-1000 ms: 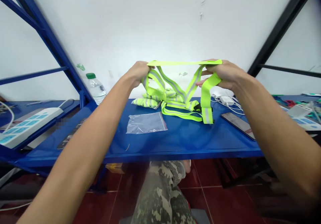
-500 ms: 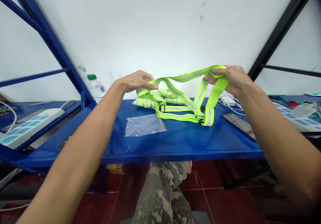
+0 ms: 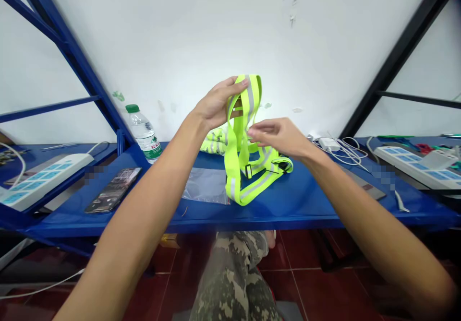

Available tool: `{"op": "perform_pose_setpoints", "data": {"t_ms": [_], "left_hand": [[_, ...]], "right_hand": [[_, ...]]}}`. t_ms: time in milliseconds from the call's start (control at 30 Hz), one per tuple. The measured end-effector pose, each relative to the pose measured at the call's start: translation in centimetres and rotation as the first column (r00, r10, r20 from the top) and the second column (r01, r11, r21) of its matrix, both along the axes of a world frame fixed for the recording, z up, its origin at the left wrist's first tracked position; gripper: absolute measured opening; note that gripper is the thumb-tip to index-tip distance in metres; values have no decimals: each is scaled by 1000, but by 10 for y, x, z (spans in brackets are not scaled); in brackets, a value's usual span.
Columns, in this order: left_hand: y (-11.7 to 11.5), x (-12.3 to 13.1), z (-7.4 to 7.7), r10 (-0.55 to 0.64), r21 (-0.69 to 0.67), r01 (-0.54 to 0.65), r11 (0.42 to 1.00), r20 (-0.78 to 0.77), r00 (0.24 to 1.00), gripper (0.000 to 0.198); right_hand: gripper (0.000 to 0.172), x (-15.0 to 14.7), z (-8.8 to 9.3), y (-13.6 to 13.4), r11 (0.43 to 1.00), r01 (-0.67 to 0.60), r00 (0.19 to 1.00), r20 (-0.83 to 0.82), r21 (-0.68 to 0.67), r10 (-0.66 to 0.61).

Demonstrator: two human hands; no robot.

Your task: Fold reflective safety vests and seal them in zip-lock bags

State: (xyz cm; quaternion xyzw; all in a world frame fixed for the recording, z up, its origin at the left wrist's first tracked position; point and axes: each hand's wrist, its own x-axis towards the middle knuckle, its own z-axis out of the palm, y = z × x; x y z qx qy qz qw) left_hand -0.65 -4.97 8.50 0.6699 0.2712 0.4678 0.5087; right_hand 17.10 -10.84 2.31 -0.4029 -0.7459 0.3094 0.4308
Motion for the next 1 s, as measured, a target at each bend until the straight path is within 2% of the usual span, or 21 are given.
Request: {"op": "perform_pose_setpoints", "data": {"t_ms": [100, 167, 233, 267, 300, 333, 367, 400, 500, 533, 567, 600, 633, 667, 700, 767, 833, 900, 933, 1000], "left_hand": [[-4, 7, 5, -23, 78, 23, 997, 0, 1000, 38], [0, 6, 10, 31, 105, -32, 994, 11, 999, 41], [10, -3, 16, 138, 119, -141, 983, 32, 990, 47], [16, -10, 20, 198, 122, -202, 972, 41, 979, 50], [22, -18, 22, 253, 121, -257, 959, 43, 966, 52], [28, -27, 24, 292, 115, -294, 949, 35, 956, 53], [33, -35, 24, 311, 105, -310, 945, 13, 950, 55], [38, -42, 23, 315, 89, -313, 946, -15, 949, 57], [48, -49, 16, 282, 36, -280, 959, -59, 958, 66], [50, -47, 13, 265, 24, -264, 964, -59, 963, 69], [52, -44, 10, 250, 17, -249, 968, -55, 967, 71], [54, -41, 8, 235, 15, -235, 972, -53, 970, 72], [57, -38, 7, 223, 18, -222, 975, -54, 973, 72], [59, -36, 6, 207, 23, -206, 978, -60, 976, 72], [61, -34, 6, 186, 29, -184, 982, -69, 980, 72], [64, -34, 6, 138, 40, -135, 990, -92, 986, 73], [67, -37, 6, 141, 66, -135, 989, -99, 985, 74], [67, -39, 5, 196, 98, -186, 978, -99, 976, 74], [67, -40, 4, 220, 107, -209, 972, -102, 970, 74], [65, -41, 2, 237, 97, -227, 969, -106, 966, 71]], "right_hand": [[50, -13, -19, -1, 999, -49, 996, 77, -16, 50], [38, -10, -31, 4, 984, -110, 978, 160, -142, 133], [34, 4, -33, 13, 954, -134, 952, 231, -269, 199], [36, 16, -31, 18, 960, -75, 955, 257, -270, 147], [37, 29, -25, 24, 973, 43, 964, 266, -226, 19], [37, 43, -18, 29, 961, 259, 943, 239, -95, -231], [37, 56, -9, 34, 875, 481, 864, 134, 60, -485], [38, 68, 0, 37, 750, 644, 758, 6, 149, -652], [39, 86, 20, 39, 522, 778, 591, -122, 349, -798], [38, 86, 23, 38, 482, 785, 562, -120, 391, -818], [37, 83, 24, 35, 485, 783, 558, -96, 389, -824], [37, 80, 24, 31, 542, 771, 590, -53, 334, -806], [37, 76, 23, 28, 643, 731, 660, 5, 228, -752], [37, 72, 22, 24, 755, 650, 754, 56, 82, -655], [36, 70, 21, 21, 844, 532, 846, 74, -66, -527], [29, 67, 19, 12, 930, 284, 957, 13, -234, -289], [26, 68, 20, 3, 965, 76, 990, -94, -249, -102], [36, 72, 20, -6, 973, -83, 982, -185, -214, 43], [43, 74, 20, -9, 966, -145, 976, -190, -216, 104], [52, 81, 17, -11, 930, -230, 973, -90, -287, 213]]}}
